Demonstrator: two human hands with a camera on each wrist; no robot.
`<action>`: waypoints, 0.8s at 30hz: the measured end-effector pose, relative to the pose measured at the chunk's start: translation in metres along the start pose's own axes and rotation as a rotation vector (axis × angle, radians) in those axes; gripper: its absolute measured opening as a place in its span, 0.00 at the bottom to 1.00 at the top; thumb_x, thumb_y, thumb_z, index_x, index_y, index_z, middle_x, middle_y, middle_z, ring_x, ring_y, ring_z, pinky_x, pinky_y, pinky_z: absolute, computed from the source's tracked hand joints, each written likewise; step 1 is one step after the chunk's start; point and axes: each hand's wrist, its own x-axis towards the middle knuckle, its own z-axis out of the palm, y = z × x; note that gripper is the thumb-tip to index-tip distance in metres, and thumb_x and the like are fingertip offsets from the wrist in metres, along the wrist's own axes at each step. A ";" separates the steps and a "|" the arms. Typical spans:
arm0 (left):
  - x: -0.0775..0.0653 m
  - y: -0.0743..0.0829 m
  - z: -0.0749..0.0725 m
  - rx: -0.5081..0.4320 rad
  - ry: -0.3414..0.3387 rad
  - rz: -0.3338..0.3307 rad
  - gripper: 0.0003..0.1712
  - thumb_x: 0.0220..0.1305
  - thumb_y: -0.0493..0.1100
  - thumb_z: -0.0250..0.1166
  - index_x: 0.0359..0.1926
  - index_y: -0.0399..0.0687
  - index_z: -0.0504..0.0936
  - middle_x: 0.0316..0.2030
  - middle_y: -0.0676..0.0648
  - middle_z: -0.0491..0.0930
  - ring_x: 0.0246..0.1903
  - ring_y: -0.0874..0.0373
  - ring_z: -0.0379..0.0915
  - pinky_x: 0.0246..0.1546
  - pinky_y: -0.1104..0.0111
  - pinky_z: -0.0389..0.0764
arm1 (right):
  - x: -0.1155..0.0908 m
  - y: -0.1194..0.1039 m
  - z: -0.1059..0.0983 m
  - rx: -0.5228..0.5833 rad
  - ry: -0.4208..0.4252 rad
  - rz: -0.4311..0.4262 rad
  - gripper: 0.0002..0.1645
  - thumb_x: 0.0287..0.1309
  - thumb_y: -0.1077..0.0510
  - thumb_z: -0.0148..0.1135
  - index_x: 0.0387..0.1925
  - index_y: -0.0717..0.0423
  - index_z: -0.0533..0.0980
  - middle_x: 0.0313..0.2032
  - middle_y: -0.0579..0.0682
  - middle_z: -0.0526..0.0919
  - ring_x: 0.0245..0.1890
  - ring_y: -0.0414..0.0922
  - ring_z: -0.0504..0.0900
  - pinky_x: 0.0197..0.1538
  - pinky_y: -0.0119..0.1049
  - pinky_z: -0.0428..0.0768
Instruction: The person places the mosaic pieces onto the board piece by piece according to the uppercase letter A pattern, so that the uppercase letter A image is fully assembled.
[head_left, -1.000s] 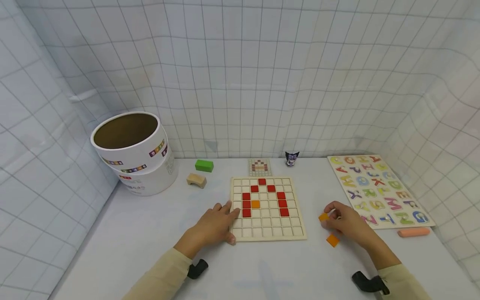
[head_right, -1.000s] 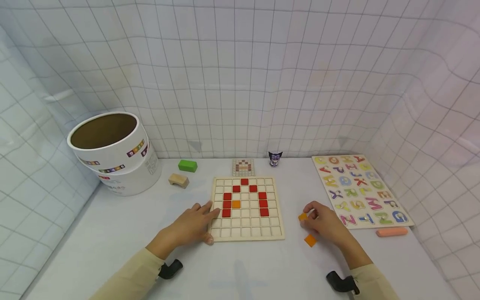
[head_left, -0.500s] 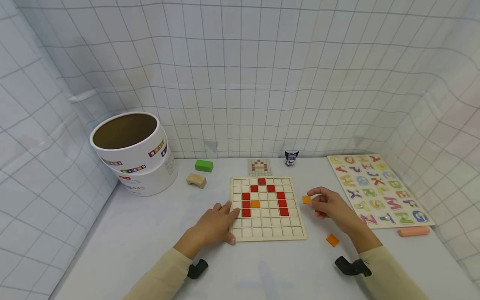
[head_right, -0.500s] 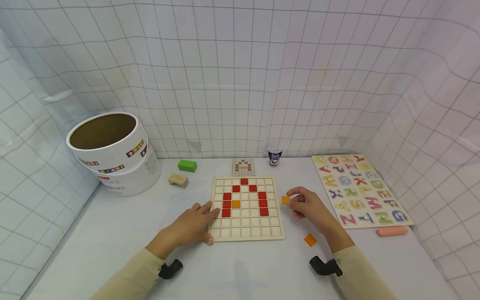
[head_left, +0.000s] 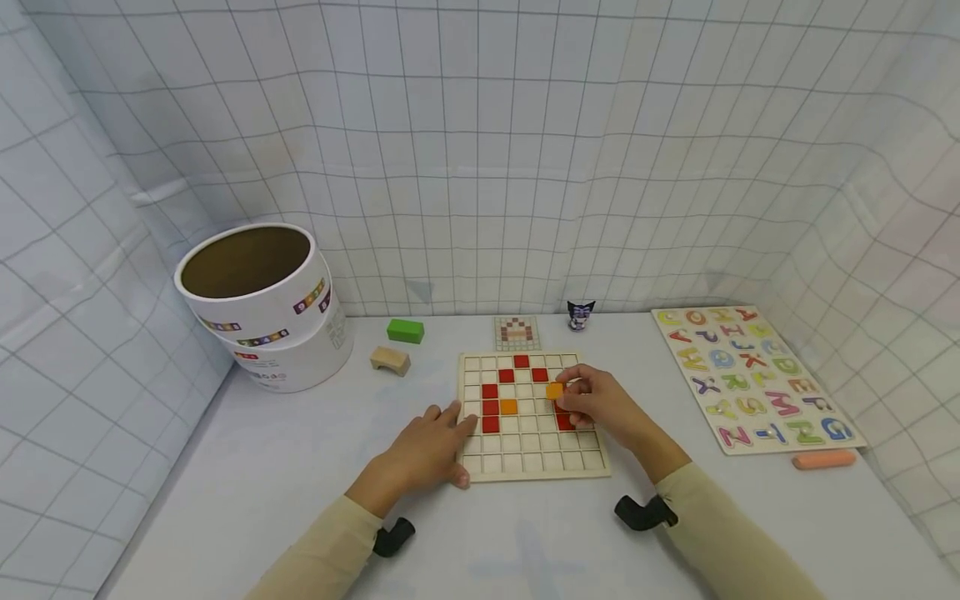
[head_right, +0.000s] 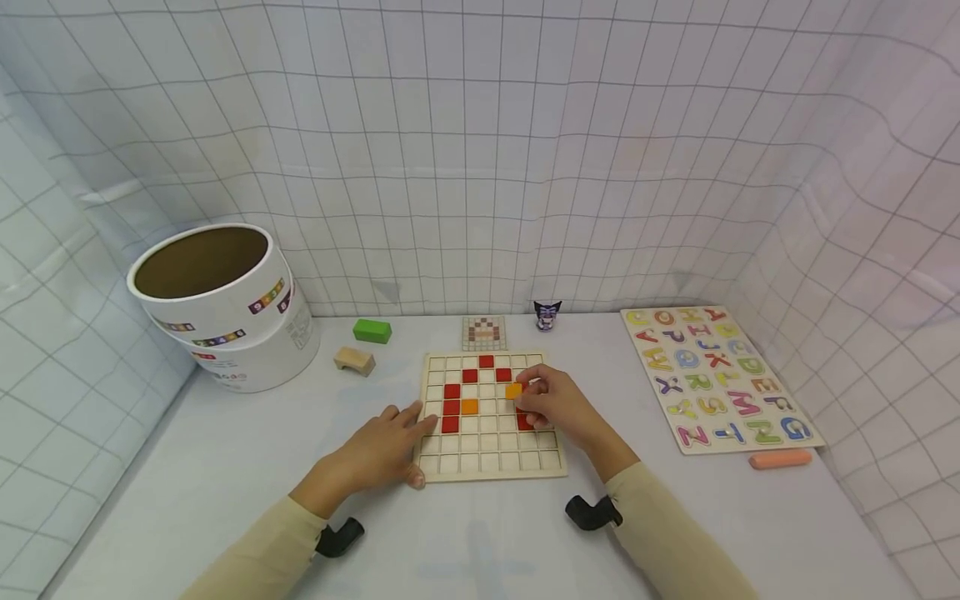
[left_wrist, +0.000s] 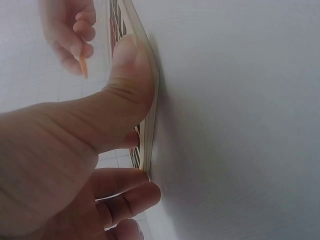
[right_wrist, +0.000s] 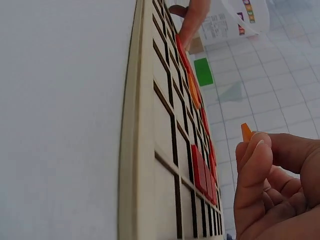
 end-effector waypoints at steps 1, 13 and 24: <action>0.000 0.000 0.000 0.004 0.000 -0.001 0.52 0.50 0.59 0.77 0.74 0.47 0.69 0.75 0.35 0.62 0.65 0.40 0.65 0.61 0.47 0.71 | 0.003 -0.002 0.005 -0.017 -0.008 -0.004 0.23 0.65 0.61 0.67 0.58 0.62 0.72 0.31 0.52 0.77 0.22 0.43 0.75 0.27 0.31 0.77; -0.001 -0.001 -0.002 -0.012 -0.003 0.003 0.53 0.49 0.60 0.76 0.74 0.46 0.69 0.75 0.35 0.62 0.65 0.40 0.65 0.61 0.47 0.71 | 0.016 -0.015 0.047 -0.499 0.035 -0.098 0.17 0.62 0.61 0.67 0.52 0.55 0.80 0.27 0.48 0.78 0.20 0.42 0.73 0.27 0.35 0.74; -0.002 -0.001 -0.001 -0.037 -0.003 0.007 0.53 0.49 0.59 0.78 0.74 0.46 0.70 0.75 0.35 0.62 0.65 0.40 0.64 0.62 0.46 0.70 | -0.053 0.006 -0.022 -0.323 0.084 -0.056 0.24 0.66 0.56 0.66 0.61 0.56 0.76 0.39 0.53 0.78 0.29 0.47 0.77 0.29 0.37 0.77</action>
